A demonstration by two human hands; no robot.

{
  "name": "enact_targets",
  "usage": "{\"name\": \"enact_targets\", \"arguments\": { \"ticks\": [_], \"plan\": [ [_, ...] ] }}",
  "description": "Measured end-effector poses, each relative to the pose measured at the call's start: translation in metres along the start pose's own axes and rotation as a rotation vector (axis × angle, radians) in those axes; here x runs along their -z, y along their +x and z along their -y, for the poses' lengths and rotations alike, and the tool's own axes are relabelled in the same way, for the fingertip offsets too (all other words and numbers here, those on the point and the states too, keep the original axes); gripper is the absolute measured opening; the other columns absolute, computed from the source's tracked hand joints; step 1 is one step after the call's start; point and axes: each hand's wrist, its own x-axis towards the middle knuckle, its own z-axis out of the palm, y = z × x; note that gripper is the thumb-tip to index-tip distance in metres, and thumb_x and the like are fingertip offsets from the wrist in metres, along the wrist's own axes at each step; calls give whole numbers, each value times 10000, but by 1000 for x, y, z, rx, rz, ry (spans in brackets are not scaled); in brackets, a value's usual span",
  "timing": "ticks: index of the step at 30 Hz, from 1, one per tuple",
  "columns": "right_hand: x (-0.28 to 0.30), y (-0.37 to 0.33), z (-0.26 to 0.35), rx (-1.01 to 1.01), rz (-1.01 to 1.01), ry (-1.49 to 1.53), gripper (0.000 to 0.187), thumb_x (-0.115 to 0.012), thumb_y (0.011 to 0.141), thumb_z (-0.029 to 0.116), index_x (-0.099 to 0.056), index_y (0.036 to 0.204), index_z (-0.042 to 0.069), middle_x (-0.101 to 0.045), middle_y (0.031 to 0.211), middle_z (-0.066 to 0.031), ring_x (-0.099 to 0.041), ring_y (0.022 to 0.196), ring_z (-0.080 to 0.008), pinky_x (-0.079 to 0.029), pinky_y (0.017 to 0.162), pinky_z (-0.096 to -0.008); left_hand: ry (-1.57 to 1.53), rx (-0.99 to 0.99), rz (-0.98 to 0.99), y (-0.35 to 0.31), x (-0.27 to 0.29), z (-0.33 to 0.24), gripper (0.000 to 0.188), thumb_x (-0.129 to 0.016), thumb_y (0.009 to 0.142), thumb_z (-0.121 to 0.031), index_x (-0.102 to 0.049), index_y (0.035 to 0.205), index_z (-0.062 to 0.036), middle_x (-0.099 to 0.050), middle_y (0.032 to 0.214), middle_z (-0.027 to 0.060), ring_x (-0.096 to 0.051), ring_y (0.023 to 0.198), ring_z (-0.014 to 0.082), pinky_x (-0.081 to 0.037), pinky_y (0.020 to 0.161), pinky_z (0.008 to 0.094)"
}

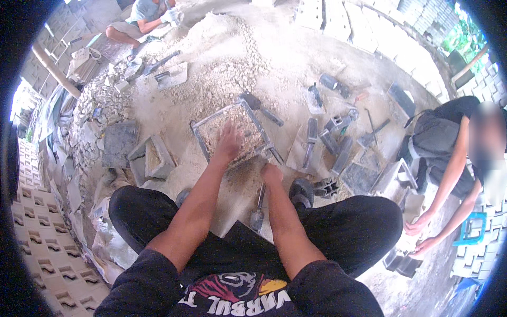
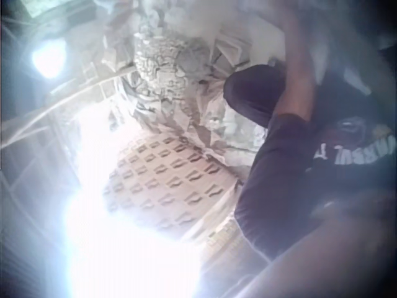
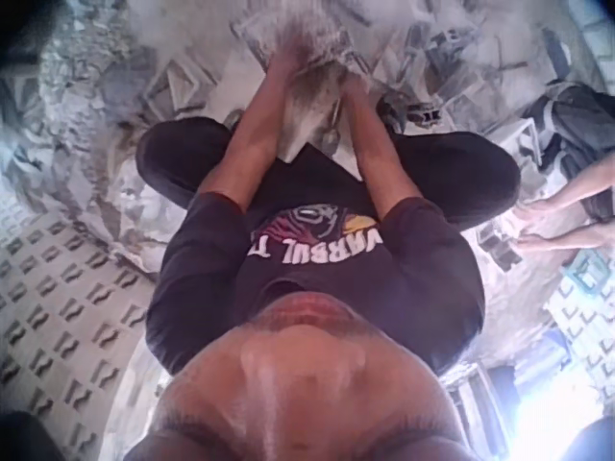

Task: The person fills a square mold with crushed stone and mortar, leveling the surface with a trowel and smoothing it by hand.

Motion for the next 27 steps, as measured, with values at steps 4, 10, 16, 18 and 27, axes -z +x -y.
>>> {"name": "enact_targets", "arguments": {
  "ticks": [4,10,16,18,27],
  "plan": [
    [-5,-13,7,112,-68,-23,472,-562,873,404,-672,1005,-36,-661,1034,-269,-629,1033,-418,-496,904,-486,-40,169,-104,10,27,11,570,-328,1000,-413,-368,1419,-29,-242,1545,202,-197,1450,331,-105,1171,542],
    [-2,-40,32,-215,-328,484,629,-503,932,524,-628,938,-92,-653,879,-301,-654,897,-428,-487,789,-489,-49,173,-76,4,11,-1,604,-311,999,-456,-367,1423,-30,-296,1513,225,-237,1433,340,-102,1170,543],
    [92,-11,44,28,-430,851,500,-607,873,437,-618,876,-62,-589,634,-113,-570,526,-238,-469,515,-395,-181,182,-136,12,5,-38,613,-313,998,-470,-412,1398,-16,-327,1497,225,-241,1432,330,-98,1170,544],
    [134,-18,68,3,-304,1093,423,-647,851,373,-563,934,-33,-516,579,-56,-479,428,-163,-389,398,-328,-294,299,-151,14,16,-34,614,-315,998,-468,-417,1388,-5,-343,1488,224,-244,1431,329,-101,1167,549],
    [265,-69,175,569,150,1189,319,-637,914,286,-469,704,115,-387,505,43,-327,385,-73,-242,365,-262,-19,433,-241,16,45,2,614,-351,985,-442,-406,1398,9,-310,1514,216,-185,1458,303,-57,1170,552]
  ]
}}
